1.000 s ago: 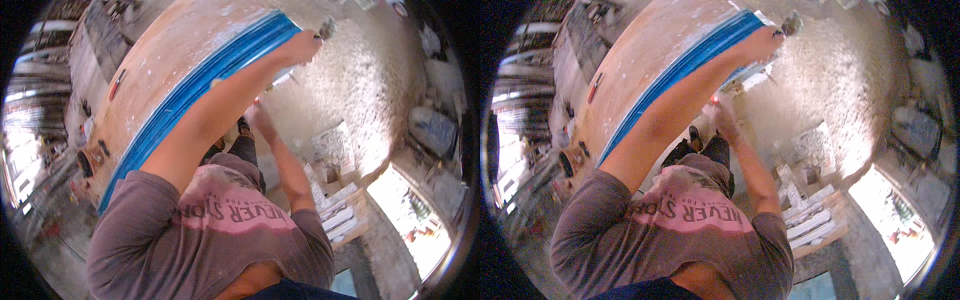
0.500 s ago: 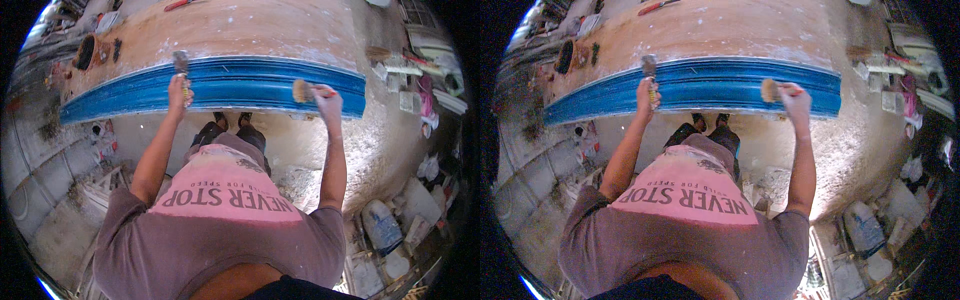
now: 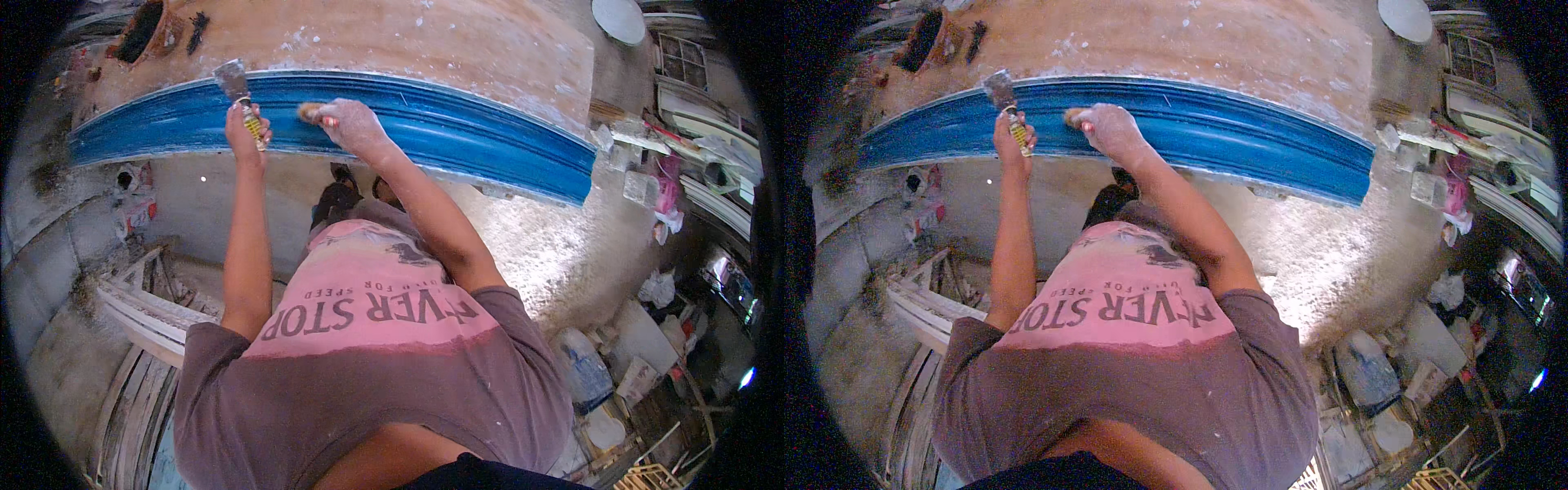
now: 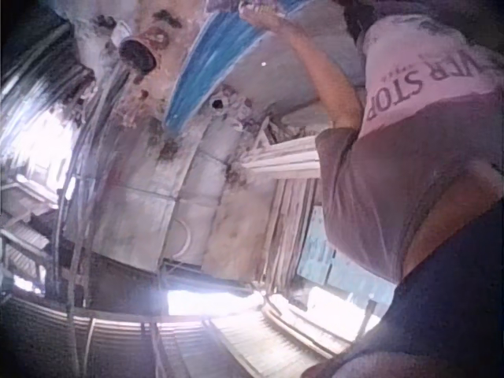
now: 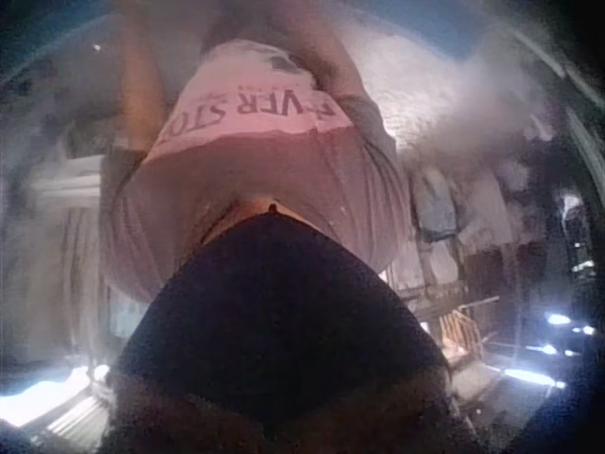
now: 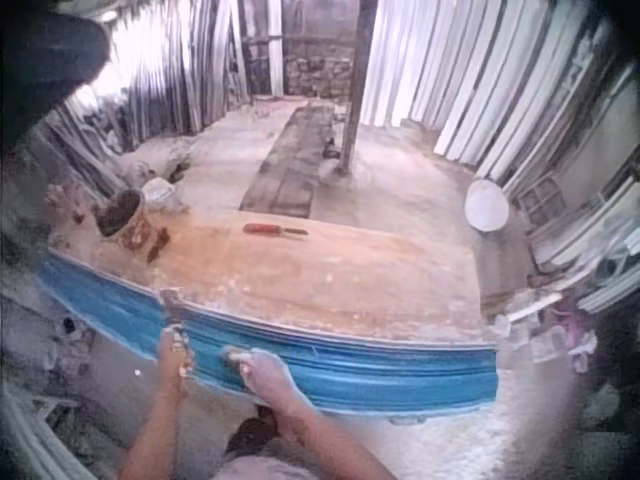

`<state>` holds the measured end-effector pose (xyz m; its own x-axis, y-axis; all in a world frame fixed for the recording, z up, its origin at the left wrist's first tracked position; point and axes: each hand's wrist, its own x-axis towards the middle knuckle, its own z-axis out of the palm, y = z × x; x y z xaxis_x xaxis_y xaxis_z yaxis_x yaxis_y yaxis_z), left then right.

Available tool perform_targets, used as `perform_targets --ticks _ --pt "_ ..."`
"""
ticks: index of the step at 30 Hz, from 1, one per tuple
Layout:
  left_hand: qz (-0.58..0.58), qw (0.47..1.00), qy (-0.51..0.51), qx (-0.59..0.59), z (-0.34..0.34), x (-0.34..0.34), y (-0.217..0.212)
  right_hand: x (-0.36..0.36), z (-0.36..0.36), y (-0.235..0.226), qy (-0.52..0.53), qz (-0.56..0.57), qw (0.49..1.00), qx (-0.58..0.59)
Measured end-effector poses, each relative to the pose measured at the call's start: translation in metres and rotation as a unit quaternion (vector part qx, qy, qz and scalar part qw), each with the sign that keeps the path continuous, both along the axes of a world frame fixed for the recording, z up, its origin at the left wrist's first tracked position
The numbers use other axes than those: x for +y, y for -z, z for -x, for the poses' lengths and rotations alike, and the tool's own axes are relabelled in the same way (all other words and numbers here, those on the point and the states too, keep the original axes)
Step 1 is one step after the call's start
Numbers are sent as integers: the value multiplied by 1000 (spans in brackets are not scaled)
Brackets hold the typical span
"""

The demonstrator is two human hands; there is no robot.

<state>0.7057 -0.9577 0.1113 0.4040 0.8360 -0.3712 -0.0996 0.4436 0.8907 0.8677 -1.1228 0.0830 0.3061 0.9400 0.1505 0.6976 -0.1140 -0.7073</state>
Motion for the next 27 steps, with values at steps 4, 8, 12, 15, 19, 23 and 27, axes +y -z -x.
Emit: perform_targets --ticks 4,8,12,15,19,23,27 --pt "5 999 -31 -7 59 -1 15 -84 -57 -45 74 177 981 -41" --pt "-1 997 29 66 73 1 22 -265 -171 -68 218 334 894 -202" --pt "-49 959 186 206 54 2 16 -290 -197 -102 343 383 832 -208" --pt "-321 864 353 164 37 7 50 -198 -118 -81 174 76 969 -158" --pt "-443 675 552 210 -14 -1 20 -158 -55 -23 236 52 970 10" --pt "-480 576 617 242 -36 2 4 -273 -100 -33 438 145 878 -124" --pt "-406 632 633 187 -44 31 33 -384 -98 -62 589 -31 801 102"
